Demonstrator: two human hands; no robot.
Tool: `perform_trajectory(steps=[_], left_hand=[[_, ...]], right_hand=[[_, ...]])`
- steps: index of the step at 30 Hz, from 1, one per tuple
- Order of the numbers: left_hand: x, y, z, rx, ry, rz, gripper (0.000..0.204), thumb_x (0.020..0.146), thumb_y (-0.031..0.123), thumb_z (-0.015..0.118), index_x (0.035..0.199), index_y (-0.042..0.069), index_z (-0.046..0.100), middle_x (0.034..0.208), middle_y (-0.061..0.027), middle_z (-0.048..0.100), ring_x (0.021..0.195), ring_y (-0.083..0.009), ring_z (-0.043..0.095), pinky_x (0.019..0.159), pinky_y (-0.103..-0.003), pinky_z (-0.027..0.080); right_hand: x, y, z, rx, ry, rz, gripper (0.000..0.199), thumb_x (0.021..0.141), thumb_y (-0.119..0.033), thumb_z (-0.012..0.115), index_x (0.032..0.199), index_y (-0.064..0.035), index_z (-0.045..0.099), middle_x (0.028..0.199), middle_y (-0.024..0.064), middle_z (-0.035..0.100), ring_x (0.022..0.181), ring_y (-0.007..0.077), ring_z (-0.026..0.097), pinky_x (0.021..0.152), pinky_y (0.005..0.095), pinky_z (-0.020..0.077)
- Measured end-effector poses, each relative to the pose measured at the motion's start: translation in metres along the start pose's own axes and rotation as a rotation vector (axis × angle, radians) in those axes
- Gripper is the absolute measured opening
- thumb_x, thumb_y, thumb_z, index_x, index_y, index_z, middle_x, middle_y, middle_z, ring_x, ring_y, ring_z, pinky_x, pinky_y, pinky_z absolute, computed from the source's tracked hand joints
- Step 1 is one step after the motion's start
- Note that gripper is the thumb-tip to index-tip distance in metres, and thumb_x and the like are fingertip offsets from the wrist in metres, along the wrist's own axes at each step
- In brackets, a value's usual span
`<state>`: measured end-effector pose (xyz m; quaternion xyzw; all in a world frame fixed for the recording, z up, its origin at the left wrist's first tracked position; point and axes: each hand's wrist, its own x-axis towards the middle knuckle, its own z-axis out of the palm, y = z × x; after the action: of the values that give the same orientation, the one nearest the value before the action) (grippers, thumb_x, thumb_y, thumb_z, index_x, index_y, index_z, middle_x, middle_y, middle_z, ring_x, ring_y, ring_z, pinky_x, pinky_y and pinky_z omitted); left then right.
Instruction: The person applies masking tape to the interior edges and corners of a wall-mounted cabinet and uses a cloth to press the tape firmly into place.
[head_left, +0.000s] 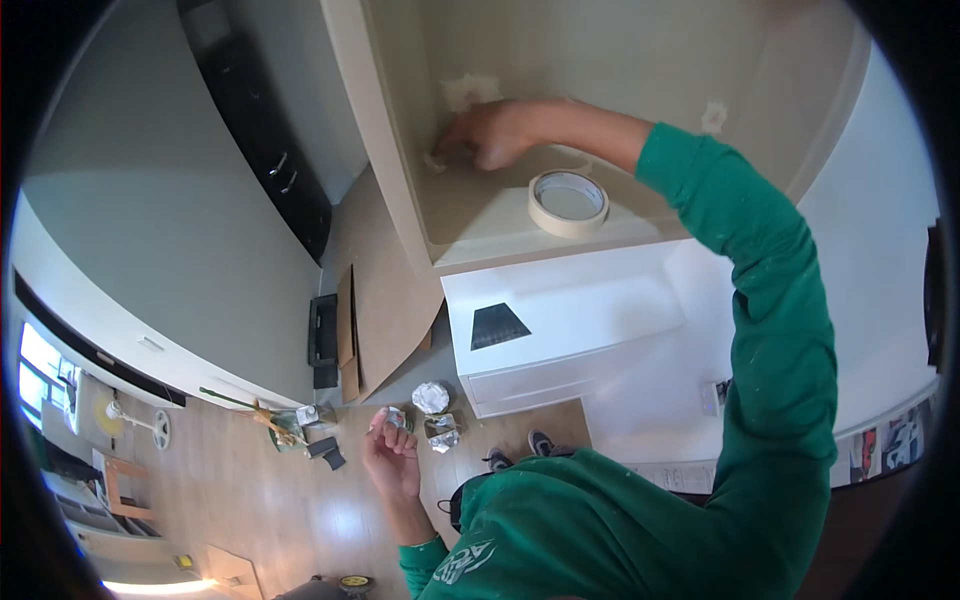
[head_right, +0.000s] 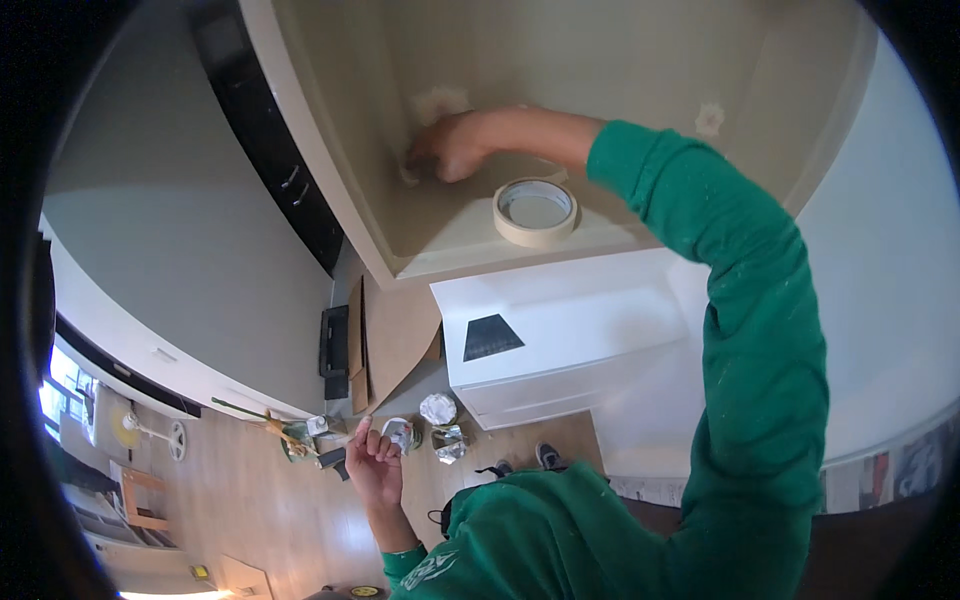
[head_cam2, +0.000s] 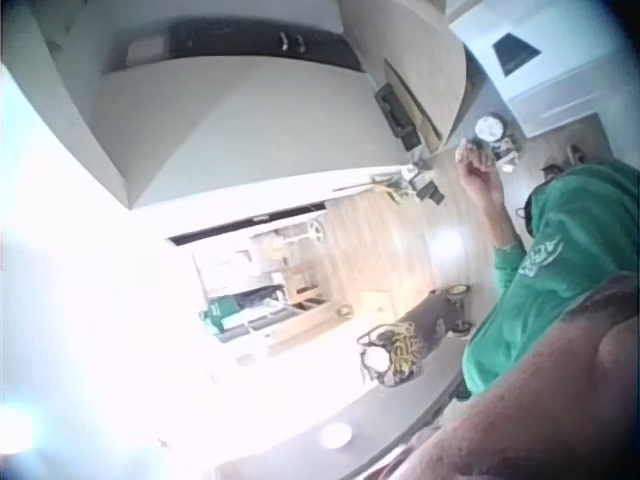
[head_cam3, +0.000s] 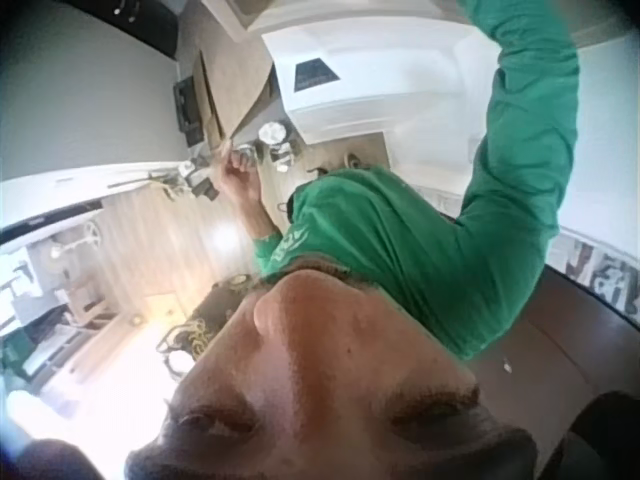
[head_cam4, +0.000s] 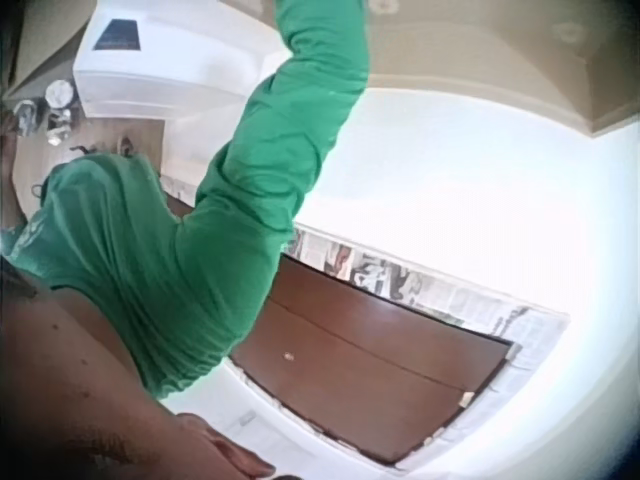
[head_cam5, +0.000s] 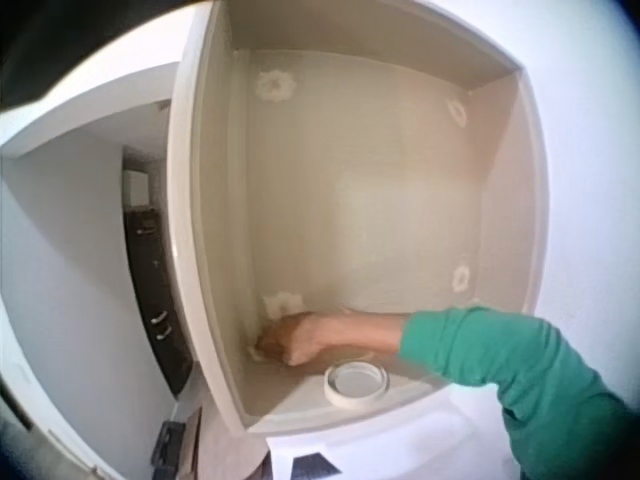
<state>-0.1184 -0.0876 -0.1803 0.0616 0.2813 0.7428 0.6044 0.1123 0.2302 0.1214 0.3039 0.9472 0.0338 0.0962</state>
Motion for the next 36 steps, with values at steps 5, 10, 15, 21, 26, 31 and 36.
perform_trajectory(steps=[5, 10, 15, 21, 26, 31, 36], left_hand=[[-0.007, 0.000, -0.032, 0.005, 0.079, 0.014, 0.029, 0.095, 0.019, 0.052, 0.116, 0.000, 0.060, 0.067, 0.0046, 0.037, 0.057, -0.0067, 0.036, 0.055, -0.023, 0.033], [-0.013, 0.002, -0.064, -0.024, 0.165, 0.052, 0.034, 0.097, 0.021, 0.048, 0.121, -0.001, 0.059, 0.068, 0.0035, 0.037, 0.057, -0.0075, 0.035, 0.054, -0.022, 0.033], [-0.002, 0.001, -0.068, -0.035, 0.145, 0.017, 0.033, 0.097, 0.021, 0.048, 0.120, -0.001, 0.059, 0.069, 0.0035, 0.037, 0.058, -0.0077, 0.035, 0.055, -0.023, 0.033], [-0.003, 0.004, -0.002, 0.002, 0.018, 0.007, 0.030, 0.097, 0.021, 0.049, 0.117, 0.000, 0.058, 0.068, 0.0037, 0.034, 0.058, -0.0080, 0.033, 0.056, -0.024, 0.034], [-0.008, -0.003, -0.005, 0.006, 0.063, 0.028, 0.026, 0.096, 0.019, 0.051, 0.113, 0.001, 0.059, 0.067, 0.0043, 0.035, 0.057, -0.0074, 0.034, 0.056, -0.023, 0.033], [-0.019, -0.012, -0.019, 0.017, 0.166, 0.039, 0.028, 0.095, 0.018, 0.049, 0.115, 0.001, 0.059, 0.068, 0.0041, 0.035, 0.058, -0.0075, 0.034, 0.056, -0.023, 0.033], [-0.020, -0.014, -0.030, 0.016, 0.165, 0.075, 0.031, 0.096, 0.019, 0.046, 0.117, 0.000, 0.058, 0.069, 0.0040, 0.035, 0.060, -0.0075, 0.035, 0.058, -0.024, 0.033]], right_hand=[[0.001, 0.002, 0.009, 0.198, -0.102, 0.099, 0.069, 0.075, -0.004, 0.052, 0.144, -0.0127, 0.049, 0.137, 0.0183, 0.055, 0.126, 0.0339, 0.052, 0.107, 0.0378, 0.0424], [-0.010, 0.005, 0.021, 0.060, -0.068, 0.055, 0.069, 0.080, -0.008, 0.052, 0.148, -0.0170, 0.043, 0.143, 0.0115, 0.052, 0.129, 0.0318, 0.051, 0.105, 0.0397, 0.0435], [-0.012, -0.018, 0.013, -0.156, -0.137, 0.144, 0.068, 0.083, -0.012, 0.052, 0.150, -0.0175, 0.039, 0.146, 0.0109, 0.050, 0.130, 0.0323, 0.050, 0.107, 0.0415, 0.0421], [0.003, -0.006, 0.006, 0.043, -0.081, 0.025, 0.064, 0.081, -0.012, 0.051, 0.145, -0.0113, 0.047, 0.142, 0.0163, 0.052, 0.129, 0.0353, 0.050, 0.107, 0.0422, 0.0415], [0.000, -0.004, 0.015, 0.091, 0.007, 0.054, 0.059, 0.081, -0.012, 0.052, 0.140, -0.0141, 0.053, 0.133, 0.0174, 0.059, 0.124, 0.0345, 0.054, 0.106, 0.0407, 0.0429], [0.009, 0.007, 0.038, 0.084, 0.362, -0.075, 0.029, 0.086, -0.021, 0.061, 0.112, -0.0099, 0.070, 0.110, 0.0149, 0.067, 0.104, 0.0326, 0.064, 0.091, 0.0428, 0.0503], [0.013, 0.010, 0.046, 0.153, 0.509, -0.158, 0.021, 0.087, -0.021, 0.063, 0.102, -0.0098, 0.072, 0.104, 0.0146, 0.069, 0.098, 0.0348, 0.065, 0.087, 0.0447, 0.0502]])
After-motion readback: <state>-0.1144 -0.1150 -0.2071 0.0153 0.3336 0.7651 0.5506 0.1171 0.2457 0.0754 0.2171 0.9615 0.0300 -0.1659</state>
